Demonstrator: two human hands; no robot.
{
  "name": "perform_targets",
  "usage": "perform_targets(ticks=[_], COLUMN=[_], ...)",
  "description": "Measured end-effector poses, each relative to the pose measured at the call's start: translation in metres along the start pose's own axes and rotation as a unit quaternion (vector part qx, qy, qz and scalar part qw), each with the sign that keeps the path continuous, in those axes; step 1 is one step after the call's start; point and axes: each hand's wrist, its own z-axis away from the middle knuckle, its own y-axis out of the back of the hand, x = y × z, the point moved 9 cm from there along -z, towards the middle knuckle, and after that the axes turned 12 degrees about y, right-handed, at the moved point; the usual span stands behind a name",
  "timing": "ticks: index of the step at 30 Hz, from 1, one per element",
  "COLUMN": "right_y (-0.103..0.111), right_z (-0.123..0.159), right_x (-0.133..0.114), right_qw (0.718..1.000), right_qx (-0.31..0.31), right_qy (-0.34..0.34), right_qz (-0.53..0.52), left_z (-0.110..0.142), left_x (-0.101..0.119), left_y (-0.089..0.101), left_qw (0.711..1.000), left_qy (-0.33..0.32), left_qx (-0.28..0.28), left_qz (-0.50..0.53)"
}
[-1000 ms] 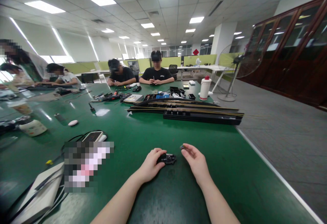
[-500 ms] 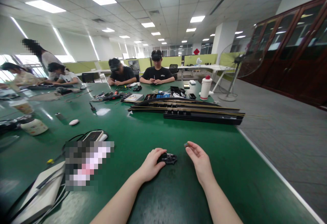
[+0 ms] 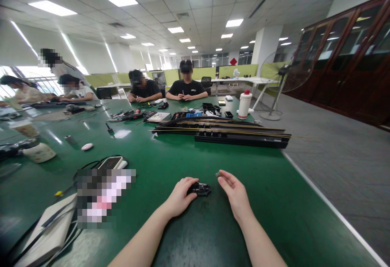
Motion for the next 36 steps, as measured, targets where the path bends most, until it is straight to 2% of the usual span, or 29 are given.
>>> perform_targets(ticks=[9, 13, 18, 21, 24, 26, 30, 36], right_y=[-0.028, -0.036, -0.047, -0.057, -0.064, -0.064, -0.062, -0.058], right_z=[0.01, 0.011, 0.017, 0.021, 0.024, 0.025, 0.023, 0.02], right_x=[-0.001, -0.001, -0.007, -0.011, -0.011, -0.01, -0.007, -0.005], right_qw=[0.996, 0.987, 0.956, 0.921, 0.888, 0.88, 0.883, 0.908], right_qx=[-0.076, -0.119, -0.173, -0.219, -0.252, -0.256, -0.25, -0.239], right_qy=[0.006, 0.044, 0.124, 0.168, 0.19, 0.195, 0.189, 0.166], right_qz=[0.04, 0.102, 0.204, 0.274, 0.334, 0.35, 0.349, 0.302], left_z=[0.0, 0.0, 0.0, 0.0, 0.0, -0.001, -0.002, -0.006], left_x=[-0.001, 0.0, -0.001, -0.001, -0.003, -0.004, -0.004, -0.004], left_y=[-0.002, -0.001, -0.002, -0.003, -0.005, -0.005, -0.006, -0.005], left_qw=[1.0, 1.0, 1.0, 1.0, 1.0, 1.0, 1.0, 1.0], left_qy=[0.0, -0.002, 0.0, -0.005, -0.009, -0.011, -0.009, 0.009], left_qx=[0.002, 0.004, -0.001, 0.0, 0.005, 0.009, 0.011, 0.001], left_qz=[-0.007, -0.003, -0.003, -0.005, -0.008, -0.009, -0.013, -0.006])
